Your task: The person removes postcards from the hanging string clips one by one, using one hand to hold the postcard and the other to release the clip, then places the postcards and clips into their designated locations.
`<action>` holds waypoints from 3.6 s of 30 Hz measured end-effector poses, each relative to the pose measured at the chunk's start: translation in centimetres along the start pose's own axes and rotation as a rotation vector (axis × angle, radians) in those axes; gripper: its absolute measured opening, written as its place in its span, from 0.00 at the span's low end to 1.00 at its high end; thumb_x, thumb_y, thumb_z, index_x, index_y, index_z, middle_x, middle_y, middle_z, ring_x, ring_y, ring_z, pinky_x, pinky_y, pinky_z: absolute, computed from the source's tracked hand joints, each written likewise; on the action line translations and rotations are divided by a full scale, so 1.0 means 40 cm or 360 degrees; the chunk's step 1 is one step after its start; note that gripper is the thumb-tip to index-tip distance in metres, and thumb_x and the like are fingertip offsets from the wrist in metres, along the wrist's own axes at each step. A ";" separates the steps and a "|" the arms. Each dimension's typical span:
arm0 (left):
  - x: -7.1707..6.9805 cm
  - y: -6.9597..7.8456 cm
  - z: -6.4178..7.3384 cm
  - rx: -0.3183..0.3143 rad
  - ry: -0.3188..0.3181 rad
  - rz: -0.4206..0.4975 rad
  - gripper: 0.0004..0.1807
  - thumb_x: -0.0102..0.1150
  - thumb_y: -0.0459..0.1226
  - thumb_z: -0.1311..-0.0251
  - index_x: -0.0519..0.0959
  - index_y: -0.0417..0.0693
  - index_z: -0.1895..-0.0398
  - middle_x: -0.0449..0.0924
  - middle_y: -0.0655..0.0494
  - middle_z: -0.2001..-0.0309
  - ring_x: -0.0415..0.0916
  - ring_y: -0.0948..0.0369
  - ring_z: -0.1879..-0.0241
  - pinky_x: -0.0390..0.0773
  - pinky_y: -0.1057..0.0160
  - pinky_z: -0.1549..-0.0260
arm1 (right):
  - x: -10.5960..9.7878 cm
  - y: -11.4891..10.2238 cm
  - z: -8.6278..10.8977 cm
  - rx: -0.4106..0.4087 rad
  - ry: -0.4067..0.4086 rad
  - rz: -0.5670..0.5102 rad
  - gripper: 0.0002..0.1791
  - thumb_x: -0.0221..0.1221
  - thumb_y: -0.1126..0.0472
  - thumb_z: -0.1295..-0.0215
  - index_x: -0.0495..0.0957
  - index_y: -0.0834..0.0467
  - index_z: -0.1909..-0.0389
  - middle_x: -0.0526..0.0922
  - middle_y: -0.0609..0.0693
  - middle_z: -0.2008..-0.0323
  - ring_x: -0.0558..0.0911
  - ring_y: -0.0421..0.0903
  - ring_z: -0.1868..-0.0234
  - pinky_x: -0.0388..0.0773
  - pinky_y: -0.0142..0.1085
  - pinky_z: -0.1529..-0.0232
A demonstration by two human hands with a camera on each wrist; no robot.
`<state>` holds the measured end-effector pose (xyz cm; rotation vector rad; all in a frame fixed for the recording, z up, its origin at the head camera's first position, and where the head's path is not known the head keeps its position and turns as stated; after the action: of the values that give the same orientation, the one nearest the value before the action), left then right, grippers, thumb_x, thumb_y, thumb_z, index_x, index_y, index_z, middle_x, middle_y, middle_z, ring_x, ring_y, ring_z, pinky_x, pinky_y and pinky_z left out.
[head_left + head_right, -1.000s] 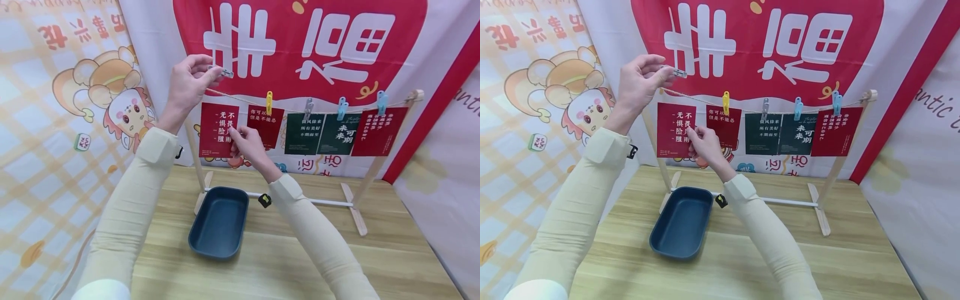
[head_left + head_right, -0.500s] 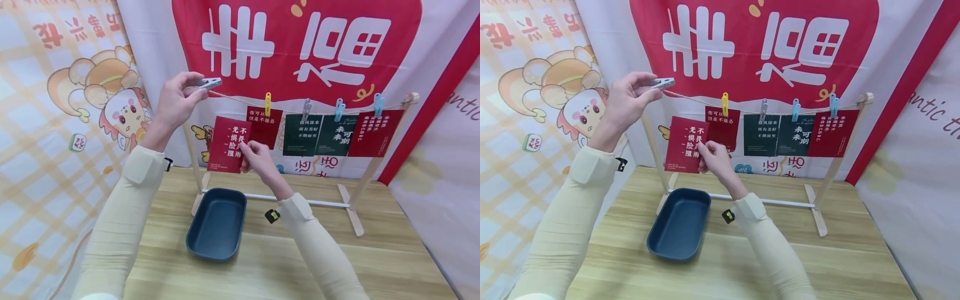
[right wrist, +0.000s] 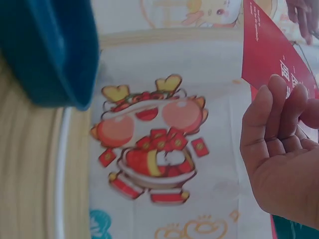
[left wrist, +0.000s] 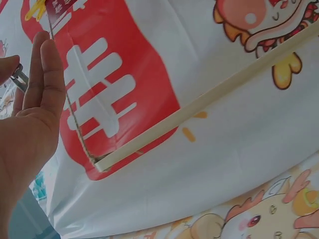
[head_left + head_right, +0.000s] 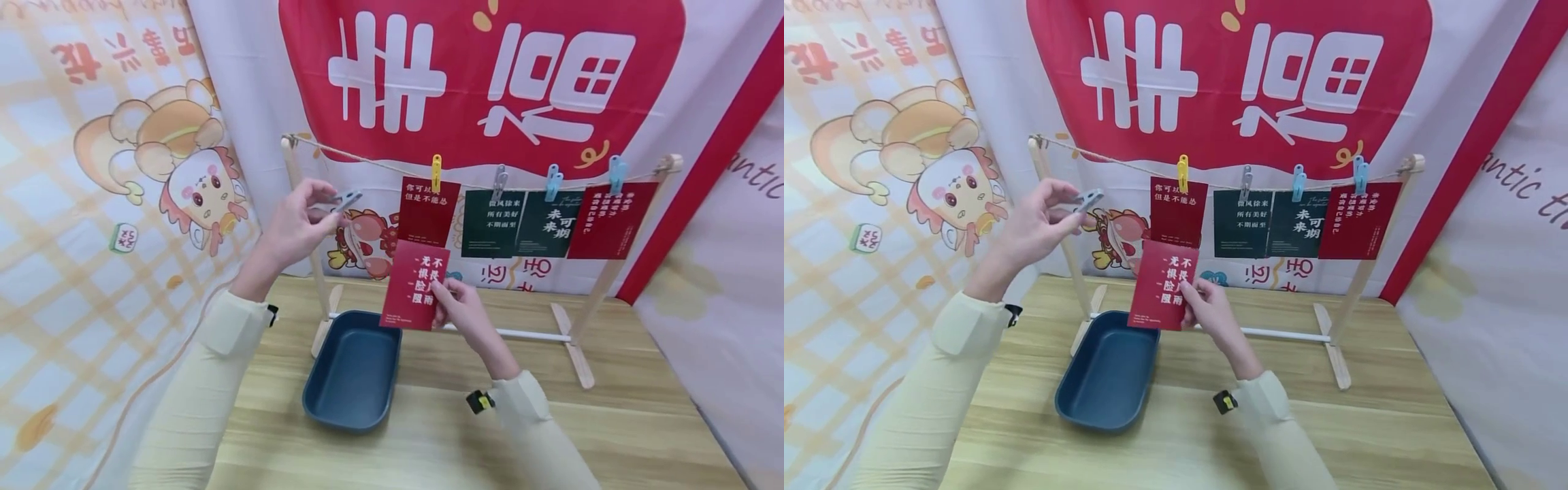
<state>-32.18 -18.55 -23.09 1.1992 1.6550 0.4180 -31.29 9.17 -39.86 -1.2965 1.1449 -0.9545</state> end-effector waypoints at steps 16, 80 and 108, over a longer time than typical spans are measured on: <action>0.063 -0.154 0.114 -0.0128 -0.0112 -0.0048 0.16 0.56 0.32 0.35 0.65 0.39 0.48 0.81 0.38 0.50 0.87 0.50 0.58 0.84 0.62 0.61 | -0.112 0.086 0.087 0.0122 0.0017 0.0210 0.25 0.53 0.40 0.30 0.72 0.61 0.57 0.77 0.53 0.77 0.80 0.46 0.75 0.82 0.37 0.66; 0.446 -0.519 0.334 -0.0223 -0.0802 -0.1537 0.21 0.71 0.35 0.49 0.76 0.42 0.52 0.75 0.43 0.58 0.73 0.50 0.59 0.79 0.52 0.68 | -0.439 0.482 0.319 0.0538 -0.0292 0.0675 0.22 0.50 0.53 0.25 0.76 0.72 0.55 0.69 0.44 0.90 0.72 0.37 0.89 0.76 0.36 0.86; 0.448 -0.538 0.336 -0.0364 -0.0812 -0.1440 0.21 0.67 0.38 0.46 0.76 0.41 0.49 0.78 0.41 0.58 0.76 0.46 0.57 0.80 0.47 0.61 | -0.420 0.427 0.299 0.0516 -0.0034 0.1862 0.15 0.62 0.50 0.37 0.71 0.51 0.78 0.71 0.46 0.82 0.69 0.43 0.79 0.63 0.36 0.77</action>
<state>-31.47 -16.37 -54.05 0.2636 1.4616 -0.2513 -24.56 29.36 -56.11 -0.2267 1.3740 -0.2108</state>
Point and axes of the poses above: each hand's wrist, its own z-axis away from the middle knuckle, its own x-axis out of the palm, y = z × x, the point moved 4 cm from there along -z, towards the middle knuckle
